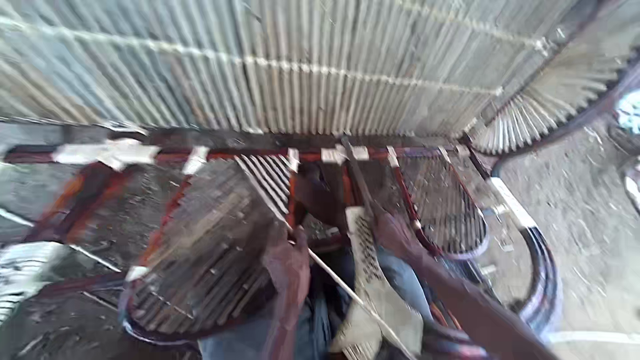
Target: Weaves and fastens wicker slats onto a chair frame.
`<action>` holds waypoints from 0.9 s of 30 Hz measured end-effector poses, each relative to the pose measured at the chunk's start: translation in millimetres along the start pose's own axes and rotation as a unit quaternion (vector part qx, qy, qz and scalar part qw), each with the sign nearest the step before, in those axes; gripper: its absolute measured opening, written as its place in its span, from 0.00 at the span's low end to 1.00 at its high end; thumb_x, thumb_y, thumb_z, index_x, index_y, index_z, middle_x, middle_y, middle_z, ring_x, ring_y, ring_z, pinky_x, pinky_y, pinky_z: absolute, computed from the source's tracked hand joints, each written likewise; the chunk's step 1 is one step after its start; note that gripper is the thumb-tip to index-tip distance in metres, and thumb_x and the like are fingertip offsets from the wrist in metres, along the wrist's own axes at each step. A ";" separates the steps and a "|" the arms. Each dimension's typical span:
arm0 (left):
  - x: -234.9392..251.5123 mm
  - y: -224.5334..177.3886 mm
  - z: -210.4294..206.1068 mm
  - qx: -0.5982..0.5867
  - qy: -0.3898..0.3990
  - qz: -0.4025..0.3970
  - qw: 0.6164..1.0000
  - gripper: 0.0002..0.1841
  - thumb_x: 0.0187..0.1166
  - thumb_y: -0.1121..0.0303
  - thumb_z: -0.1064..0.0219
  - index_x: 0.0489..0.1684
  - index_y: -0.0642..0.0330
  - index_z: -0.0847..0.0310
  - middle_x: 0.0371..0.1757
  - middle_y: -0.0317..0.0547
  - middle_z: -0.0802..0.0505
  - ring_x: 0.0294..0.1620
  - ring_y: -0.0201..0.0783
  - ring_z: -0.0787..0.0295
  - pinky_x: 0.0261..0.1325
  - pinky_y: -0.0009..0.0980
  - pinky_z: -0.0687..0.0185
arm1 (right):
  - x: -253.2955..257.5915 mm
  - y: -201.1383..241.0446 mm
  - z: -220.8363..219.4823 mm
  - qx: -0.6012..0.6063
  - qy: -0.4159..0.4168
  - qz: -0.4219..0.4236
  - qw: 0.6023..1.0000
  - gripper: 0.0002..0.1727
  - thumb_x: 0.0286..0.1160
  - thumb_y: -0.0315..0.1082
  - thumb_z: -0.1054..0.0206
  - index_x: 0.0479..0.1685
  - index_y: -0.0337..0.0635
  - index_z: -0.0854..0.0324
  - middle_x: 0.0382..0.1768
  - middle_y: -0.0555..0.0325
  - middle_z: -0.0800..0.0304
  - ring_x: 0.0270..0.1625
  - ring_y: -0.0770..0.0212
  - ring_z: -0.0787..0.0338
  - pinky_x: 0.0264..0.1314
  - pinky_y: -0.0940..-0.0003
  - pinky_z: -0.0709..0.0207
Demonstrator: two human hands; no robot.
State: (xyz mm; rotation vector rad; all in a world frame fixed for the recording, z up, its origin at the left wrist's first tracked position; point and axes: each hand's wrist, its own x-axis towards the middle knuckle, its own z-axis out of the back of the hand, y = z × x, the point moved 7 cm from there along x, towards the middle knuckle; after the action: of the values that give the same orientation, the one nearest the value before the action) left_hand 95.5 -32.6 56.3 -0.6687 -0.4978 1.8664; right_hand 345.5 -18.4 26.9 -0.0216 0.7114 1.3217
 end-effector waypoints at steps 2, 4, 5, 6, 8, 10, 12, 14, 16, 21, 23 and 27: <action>-22.0 1.9 -5.3 -0.016 0.028 0.011 0.999 0.22 0.90 0.59 0.39 0.66 0.71 0.18 0.57 0.76 0.11 0.59 0.74 0.13 0.62 0.74 0.25 | -7.1 -12.7 6.5 0.039 0.034 0.024 0.998 0.29 0.88 0.45 0.39 0.85 0.45 0.29 0.72 0.37 0.18 0.73 0.38 0.17 0.74 0.38 0.24; -27.1 10.4 -8.6 -0.032 0.028 0.023 0.999 0.25 0.91 0.56 0.41 0.76 0.68 0.23 0.65 0.74 0.14 0.66 0.72 0.16 0.68 0.73 0.29 | -27.6 -27.6 37.6 0.068 0.003 0.049 0.996 0.23 0.87 0.41 0.38 0.76 0.42 0.20 0.70 0.40 0.15 0.73 0.40 0.17 0.77 0.40 0.27; -27.4 14.5 -8.4 -0.035 0.021 0.026 0.999 0.26 0.90 0.56 0.40 0.78 0.67 0.24 0.66 0.74 0.14 0.67 0.72 0.16 0.69 0.73 0.29 | -44.4 -39.0 55.5 0.075 -0.018 0.047 0.996 0.19 0.87 0.38 0.38 0.71 0.44 0.16 0.64 0.43 0.11 0.67 0.44 0.13 0.72 0.41 0.22; -26.5 15.5 -8.0 -0.039 0.012 0.025 0.999 0.26 0.90 0.56 0.39 0.77 0.67 0.24 0.64 0.74 0.13 0.65 0.72 0.16 0.67 0.73 0.28 | -64.6 -51.4 71.9 0.077 -0.027 0.030 0.996 0.15 0.86 0.36 0.38 0.63 0.43 0.12 0.54 0.46 0.07 0.56 0.47 0.08 0.62 0.42 0.17; -25.0 14.0 -9.2 -0.039 0.004 0.018 0.999 0.24 0.90 0.58 0.38 0.75 0.68 0.22 0.59 0.74 0.11 0.59 0.72 0.14 0.61 0.73 0.26 | -107.3 -80.0 75.4 0.064 0.048 0.000 0.997 0.12 0.87 0.34 0.38 0.47 0.39 0.11 0.35 0.47 0.08 0.37 0.49 0.07 0.46 0.43 0.14; -24.8 11.0 -12.0 -0.033 0.009 0.019 0.999 0.24 0.90 0.59 0.38 0.75 0.68 0.23 0.61 0.75 0.12 0.62 0.73 0.15 0.65 0.73 0.28 | -139.4 -115.6 38.5 0.000 0.183 -0.038 0.982 0.12 0.85 0.36 0.38 0.46 0.38 0.10 0.36 0.46 0.07 0.38 0.48 0.07 0.48 0.43 0.13; -22.1 12.5 -15.4 -0.034 -0.005 0.024 0.999 0.23 0.88 0.61 0.36 0.75 0.67 0.21 0.62 0.73 0.12 0.66 0.70 0.15 0.70 0.71 0.29 | -163.0 -144.0 -2.3 -0.092 0.276 -0.080 0.953 0.16 0.84 0.39 0.37 0.56 0.35 0.14 0.51 0.36 0.10 0.57 0.35 0.11 0.62 0.34 0.20; -20.4 17.2 -13.6 -0.044 -0.020 0.032 0.998 0.20 0.87 0.62 0.35 0.71 0.65 0.19 0.61 0.71 0.11 0.65 0.68 0.14 0.68 0.71 0.29 | -178.0 -153.7 -33.6 -0.134 0.337 -0.074 0.929 0.19 0.82 0.39 0.36 0.60 0.31 0.18 0.59 0.30 0.14 0.65 0.30 0.15 0.64 0.30 0.24; -20.4 19.9 -11.3 -0.059 -0.021 0.038 0.997 0.20 0.87 0.62 0.35 0.72 0.64 0.19 0.61 0.69 0.10 0.63 0.67 0.13 0.67 0.70 0.27 | -183.4 -151.9 -50.9 -0.115 0.383 -0.061 0.915 0.20 0.84 0.37 0.37 0.62 0.26 0.21 0.64 0.26 0.18 0.70 0.28 0.19 0.69 0.30 0.28; -28.3 10.9 -9.2 -0.060 -0.010 0.040 0.997 0.23 0.89 0.59 0.38 0.73 0.67 0.22 0.58 0.73 0.11 0.59 0.72 0.13 0.60 0.72 0.22 | -191.3 -122.9 -46.1 -0.089 0.400 0.093 0.908 0.20 0.90 0.32 0.47 0.61 0.18 0.22 0.62 0.19 0.18 0.67 0.23 0.18 0.69 0.31 0.27; -31.0 14.0 -7.3 -0.065 -0.008 0.051 0.997 0.26 0.89 0.56 0.38 0.80 0.64 0.26 0.61 0.72 0.11 0.61 0.72 0.13 0.61 0.71 0.21 | -201.4 -80.8 -22.0 -0.131 0.459 0.018 0.879 0.22 0.93 0.29 0.52 0.72 0.17 0.29 0.75 0.19 0.27 0.81 0.24 0.29 0.82 0.33 0.40; -26.1 11.2 -7.8 -0.066 0.006 0.063 0.996 0.28 0.89 0.61 0.37 0.83 0.66 0.31 0.60 0.70 0.10 0.60 0.67 0.11 0.64 0.63 0.18 | -198.0 -79.8 -18.1 -0.041 0.316 0.309 0.896 0.19 0.89 0.31 0.46 0.46 0.18 0.18 0.43 0.23 0.13 0.47 0.33 0.10 0.54 0.45 0.18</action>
State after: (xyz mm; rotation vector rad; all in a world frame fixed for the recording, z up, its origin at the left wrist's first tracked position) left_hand 100.6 -60.7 49.2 -0.8154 -0.5874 1.9589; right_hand 394.0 -220.6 78.7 -0.3305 1.2830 1.9891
